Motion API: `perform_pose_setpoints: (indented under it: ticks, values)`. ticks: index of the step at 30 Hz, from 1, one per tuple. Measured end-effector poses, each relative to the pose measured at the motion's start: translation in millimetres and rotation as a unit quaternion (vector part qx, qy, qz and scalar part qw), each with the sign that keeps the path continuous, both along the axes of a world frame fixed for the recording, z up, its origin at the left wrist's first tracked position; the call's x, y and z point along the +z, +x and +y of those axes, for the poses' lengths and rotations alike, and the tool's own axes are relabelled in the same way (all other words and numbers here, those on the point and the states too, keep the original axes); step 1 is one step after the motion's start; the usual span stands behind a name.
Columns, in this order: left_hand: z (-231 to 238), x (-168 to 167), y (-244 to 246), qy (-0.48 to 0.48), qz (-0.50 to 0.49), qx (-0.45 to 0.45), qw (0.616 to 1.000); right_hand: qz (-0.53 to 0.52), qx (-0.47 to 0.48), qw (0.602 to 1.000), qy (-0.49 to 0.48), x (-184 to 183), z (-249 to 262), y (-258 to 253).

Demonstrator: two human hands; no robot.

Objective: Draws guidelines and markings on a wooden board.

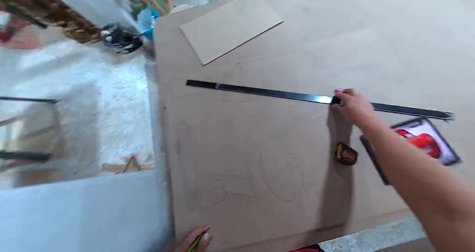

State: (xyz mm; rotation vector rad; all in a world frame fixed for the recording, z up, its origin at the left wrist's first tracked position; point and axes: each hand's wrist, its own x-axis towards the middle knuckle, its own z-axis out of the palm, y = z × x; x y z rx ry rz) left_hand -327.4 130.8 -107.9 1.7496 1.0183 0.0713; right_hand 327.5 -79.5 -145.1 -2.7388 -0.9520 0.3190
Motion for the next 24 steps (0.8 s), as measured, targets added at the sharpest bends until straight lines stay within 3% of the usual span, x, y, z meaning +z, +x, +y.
perform_pose_setpoints:
  ticks: [5, 9, 13, 17, 20, 22, 24]
  values:
    - [-15, 5, -2, 0.029, 0.026, 0.043, 0.998, 0.048, 0.061, 0.997, -0.013, -6, 11, 25]
    - [-13, 7, -3, 0.029, 0.064, 0.066, 0.995, 0.081, 0.07, 0.988, -0.111, -3, 32, 40]
    - [-2, 0, -10, 0.031, 0.033, 0.073, 0.996, 0.016, 0.068, 0.997, 0.022, 35, 70, 7]
    - [23, 2, -18, 0.127, -0.05, 0.07, 0.988, -0.036, 0.132, 0.982, 0.132, 100, 121, -69]
    - [50, 19, -10, 0.28, -0.04, 0.063, 0.957, -0.003, 0.152, 0.975, 0.165, 131, 137, -170]
    - [67, 28, -2, 0.354, -0.04, 0.051, 0.933, 0.063, 0.144, 0.974, 0.162, 114, 131, -242]
    - [86, 22, 7, 0.385, -0.046, 0.021, 0.921, 0.142, 0.132, 0.971, 0.142, 68, 115, -306]
